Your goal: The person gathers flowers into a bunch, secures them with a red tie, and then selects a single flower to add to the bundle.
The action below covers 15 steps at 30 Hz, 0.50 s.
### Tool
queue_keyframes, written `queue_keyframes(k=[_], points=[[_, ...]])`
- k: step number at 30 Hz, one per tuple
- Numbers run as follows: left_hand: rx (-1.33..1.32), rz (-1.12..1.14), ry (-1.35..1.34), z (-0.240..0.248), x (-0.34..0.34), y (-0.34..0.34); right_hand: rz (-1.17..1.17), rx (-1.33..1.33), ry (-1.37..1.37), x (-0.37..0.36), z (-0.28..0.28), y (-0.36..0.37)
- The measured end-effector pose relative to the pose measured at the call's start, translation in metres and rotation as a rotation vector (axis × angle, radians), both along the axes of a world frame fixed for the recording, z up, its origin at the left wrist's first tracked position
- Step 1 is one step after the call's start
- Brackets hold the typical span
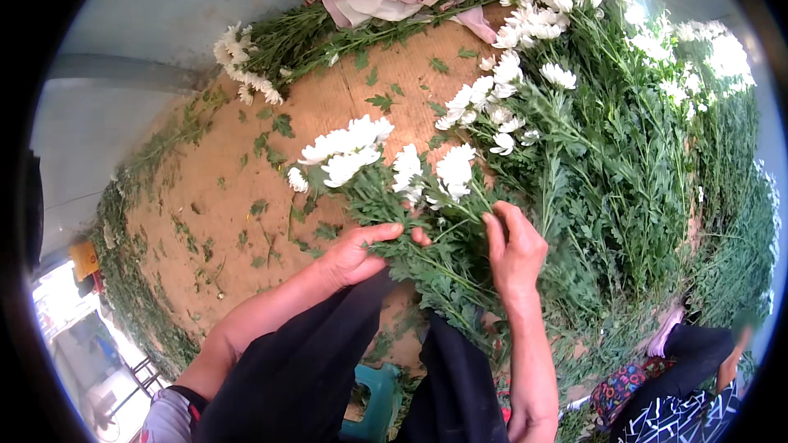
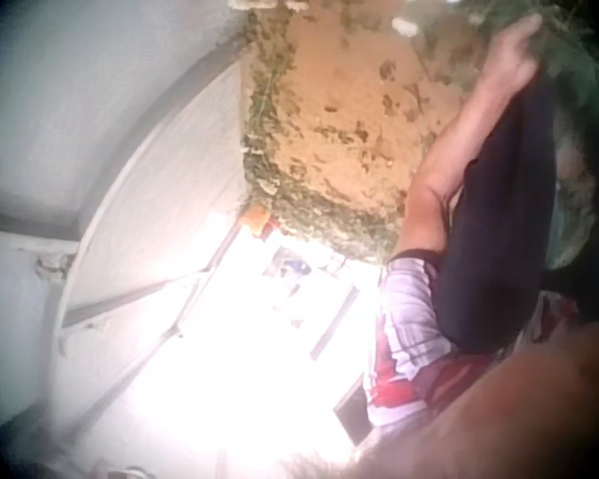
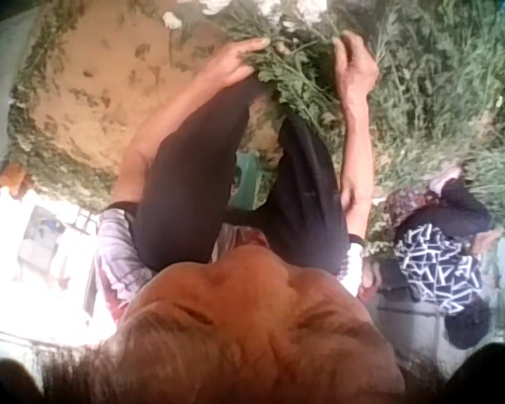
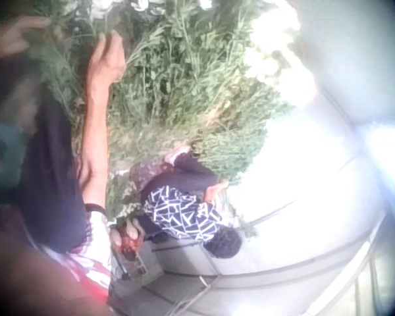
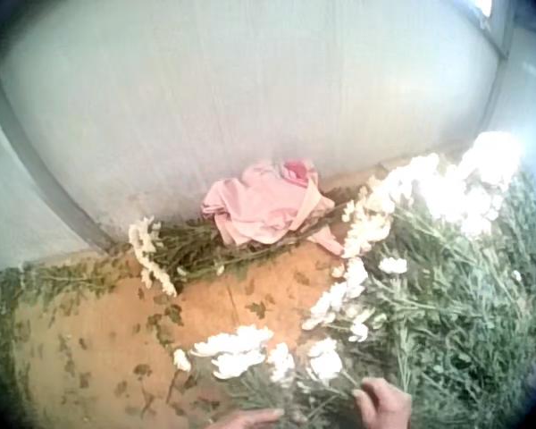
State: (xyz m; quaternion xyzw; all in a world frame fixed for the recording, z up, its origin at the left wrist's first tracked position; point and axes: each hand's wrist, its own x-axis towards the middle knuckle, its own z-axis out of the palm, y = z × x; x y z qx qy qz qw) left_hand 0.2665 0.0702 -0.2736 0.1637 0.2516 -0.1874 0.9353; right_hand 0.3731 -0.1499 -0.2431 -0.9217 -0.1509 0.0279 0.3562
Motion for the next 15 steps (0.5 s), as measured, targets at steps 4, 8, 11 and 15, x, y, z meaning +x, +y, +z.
queue_keyframes(k=[4,8,11,15], points=[[0.027,0.008,-0.056,-0.004,0.014,-0.012,0.067,-0.101,-0.118,0.008,-0.011,0.005],[0.017,-0.005,-0.037,-0.005,0.015,-0.013,-0.009,-0.081,0.179,0.01,-0.022,-0.018],[-0.01,0.024,-0.022,-0.007,0.013,-0.01,-0.091,-0.14,0.361,0.011,-0.036,-0.029],[-0.023,0.02,0.007,-0.007,0.011,-0.008,-0.021,-0.079,0.181,0.011,-0.043,-0.032]])
